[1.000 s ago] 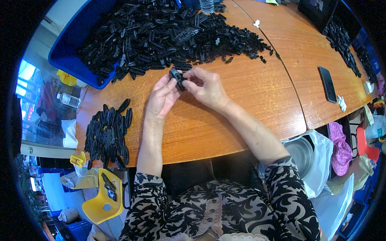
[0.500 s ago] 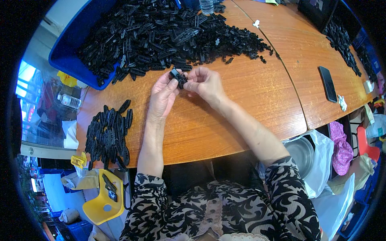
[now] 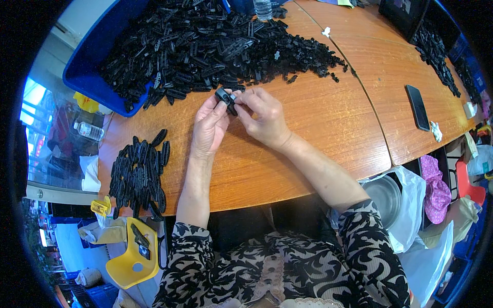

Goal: The person assembles plastic components by hand, fitting the pieces together and placing the assembled items into a pile on the table.

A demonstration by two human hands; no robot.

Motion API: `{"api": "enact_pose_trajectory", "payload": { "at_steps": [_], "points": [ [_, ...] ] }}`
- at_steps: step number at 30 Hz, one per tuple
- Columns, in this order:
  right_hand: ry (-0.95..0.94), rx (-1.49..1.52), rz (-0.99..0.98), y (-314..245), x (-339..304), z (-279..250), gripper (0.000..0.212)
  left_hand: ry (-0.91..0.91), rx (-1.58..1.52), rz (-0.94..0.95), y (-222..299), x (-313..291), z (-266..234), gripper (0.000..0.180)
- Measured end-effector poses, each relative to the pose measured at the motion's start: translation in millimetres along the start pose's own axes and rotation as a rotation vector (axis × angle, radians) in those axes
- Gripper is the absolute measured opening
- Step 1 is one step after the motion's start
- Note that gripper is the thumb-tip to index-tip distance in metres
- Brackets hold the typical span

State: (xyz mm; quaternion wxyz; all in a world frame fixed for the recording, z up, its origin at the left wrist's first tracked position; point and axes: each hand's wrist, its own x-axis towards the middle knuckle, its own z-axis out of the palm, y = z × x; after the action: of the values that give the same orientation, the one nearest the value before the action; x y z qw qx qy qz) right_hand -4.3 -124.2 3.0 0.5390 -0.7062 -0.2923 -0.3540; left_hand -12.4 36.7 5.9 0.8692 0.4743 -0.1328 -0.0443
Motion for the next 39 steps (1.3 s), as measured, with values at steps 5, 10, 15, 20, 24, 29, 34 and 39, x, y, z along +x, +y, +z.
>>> {"api": "enact_pose_trajectory", "payload": {
  "at_steps": [5, 10, 15, 20, 24, 29, 34, 39],
  "points": [
    [0.010, -0.015, 0.000, -2, -2, 0, 0.019, 0.025, -0.028, -0.023, 0, -1, -3, 0.031],
    [-0.063, 0.007, -0.028, -5, 1, -3, 0.019, 0.076, 0.017, -0.075, 5, -2, -11, 0.029],
    [-0.294, 0.143, -0.099, 2, 6, -9, 0.024, 0.092, 0.097, -0.338, 10, -1, -21, 0.025],
    [-0.375, 0.096, -0.101, -1, 9, -13, 0.023, -0.001, 0.201, -0.419, 20, -7, -16, 0.028],
    [-0.367, -0.002, -0.188, 4, 9, -14, 0.024, -0.011, 0.192, -0.463, 20, -6, -16, 0.033],
    [-0.327, -0.019, -0.203, 16, 10, -16, 0.028, -0.007, 0.143, -0.419, 14, -8, -9, 0.038],
    [-0.142, 0.026, 0.063, 23, 14, -18, 0.017, 0.014, 0.141, -0.405, 18, -3, -21, 0.034],
    [-0.361, -0.252, 0.042, 39, 10, -28, 0.023, 0.360, 0.339, -0.090, 12, 0, -42, 0.033]
  ]
}}
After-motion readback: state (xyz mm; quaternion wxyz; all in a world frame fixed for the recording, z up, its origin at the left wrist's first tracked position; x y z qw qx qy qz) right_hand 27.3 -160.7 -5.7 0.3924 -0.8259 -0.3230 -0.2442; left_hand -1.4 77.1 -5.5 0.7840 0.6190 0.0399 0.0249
